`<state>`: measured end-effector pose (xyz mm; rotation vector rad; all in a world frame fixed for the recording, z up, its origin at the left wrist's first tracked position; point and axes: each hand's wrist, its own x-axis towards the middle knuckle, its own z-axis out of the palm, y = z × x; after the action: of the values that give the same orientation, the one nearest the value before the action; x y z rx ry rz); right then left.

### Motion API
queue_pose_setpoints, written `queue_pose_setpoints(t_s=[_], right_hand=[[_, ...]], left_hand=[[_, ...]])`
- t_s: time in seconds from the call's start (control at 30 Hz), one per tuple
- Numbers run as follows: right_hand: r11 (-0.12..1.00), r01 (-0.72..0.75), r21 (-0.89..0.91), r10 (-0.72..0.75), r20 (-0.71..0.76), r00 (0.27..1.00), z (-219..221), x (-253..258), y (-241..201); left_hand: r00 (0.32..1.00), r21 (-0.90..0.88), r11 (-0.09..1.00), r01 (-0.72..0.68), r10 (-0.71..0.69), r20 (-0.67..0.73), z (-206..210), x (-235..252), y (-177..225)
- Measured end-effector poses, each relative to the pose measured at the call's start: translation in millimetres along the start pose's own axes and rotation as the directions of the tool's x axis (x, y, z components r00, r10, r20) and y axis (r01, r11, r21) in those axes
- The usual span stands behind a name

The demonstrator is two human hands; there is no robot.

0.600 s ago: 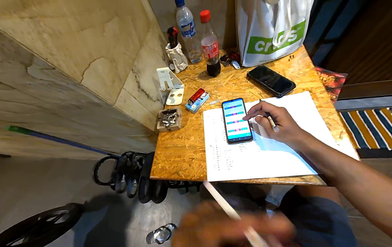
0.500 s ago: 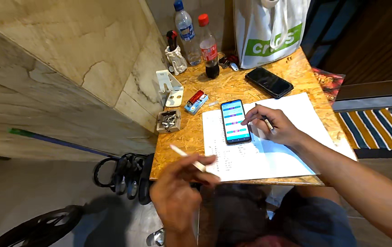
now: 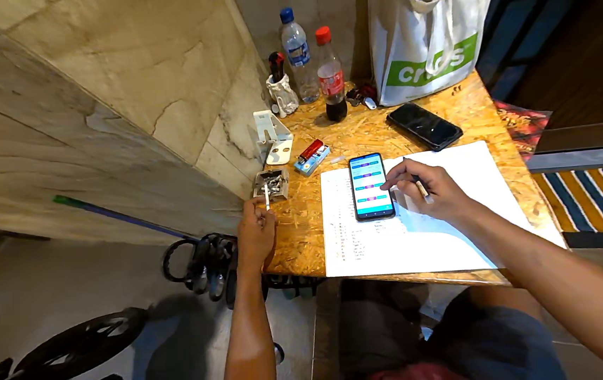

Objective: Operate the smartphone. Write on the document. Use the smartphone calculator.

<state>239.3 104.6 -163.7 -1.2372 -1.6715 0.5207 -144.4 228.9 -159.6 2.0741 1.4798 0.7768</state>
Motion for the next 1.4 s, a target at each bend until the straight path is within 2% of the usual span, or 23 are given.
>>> queue_pose_setpoints(t_s=[0.23, 0.43, 0.5, 0.57, 0.67, 0.77, 0.87, 0.97, 1.07, 1.2, 1.27, 1.33, 1.4], right_hand=[[0.998, 0.028, -0.053, -0.024, 0.068, 0.997, 2, 0, 0], [0.995, -0.036, -0.088, 0.038, 0.015, 0.999, 2, 1, 2], [0.998, -0.019, -0.063, 0.019, 0.004, 1.0, 1, 0, 1], [0.999, 0.001, -0.049, 0.0, 0.009, 1.0, 1, 0, 1], [0.997, -0.004, -0.081, 0.009, 0.056, 0.998, 3, 0, 1], [0.991, -0.041, -0.129, 0.048, 0.057, 0.997, 5, 1, 2], [0.992, -0.071, -0.109, 0.073, 0.015, 0.997, 5, 2, 1], [0.996, -0.056, -0.07, 0.055, -0.018, 0.998, 3, 2, 2], [0.997, -0.036, -0.062, 0.033, -0.051, 0.998, -1, 2, 1], [0.999, -0.038, -0.027, 0.036, -0.073, 0.997, -3, 2, -2], [0.999, -0.045, -0.003, 0.045, -0.066, 0.997, -2, 1, -4], [0.998, -0.056, 0.019, 0.057, -0.07, 0.996, 0, 2, -6], [0.997, -0.061, 0.051, 0.064, -0.074, 0.995, 1, 3, -7]], left_hand=[[1.0, 0.108, 0.994, 0.016, -0.013, -0.026, 4, 7, 6], [0.996, 0.142, 0.986, 0.084, -0.078, -0.047, 3, 6, 12], [0.99, 0.177, 0.976, 0.129, -0.116, -0.086, -5, 2, 19], [0.982, 0.188, 0.974, 0.123, -0.092, -0.168, -15, -3, 32], [0.969, 0.077, 0.996, -0.053, 0.07, -0.238, -13, -5, 63], [0.961, -0.089, 0.957, -0.276, 0.271, -0.064, 9, 13, 101], [0.903, -0.194, 0.908, -0.373, 0.403, 0.151, 48, 59, 131], [0.868, -0.278, 0.903, -0.327, 0.403, 0.289, 91, 109, 151], [0.861, -0.361, 0.895, -0.263, 0.386, 0.331, 121, 136, 163], [0.895, -0.551, 0.778, -0.302, 0.431, 0.117, 147, 141, 153], [0.904, -0.609, 0.738, -0.29, 0.421, 0.08, 152, 137, 142], [0.929, -0.623, 0.747, -0.233, 0.36, 0.085, 149, 138, 139], [0.943, -0.555, 0.801, -0.225, 0.321, 0.081, 146, 138, 137]])
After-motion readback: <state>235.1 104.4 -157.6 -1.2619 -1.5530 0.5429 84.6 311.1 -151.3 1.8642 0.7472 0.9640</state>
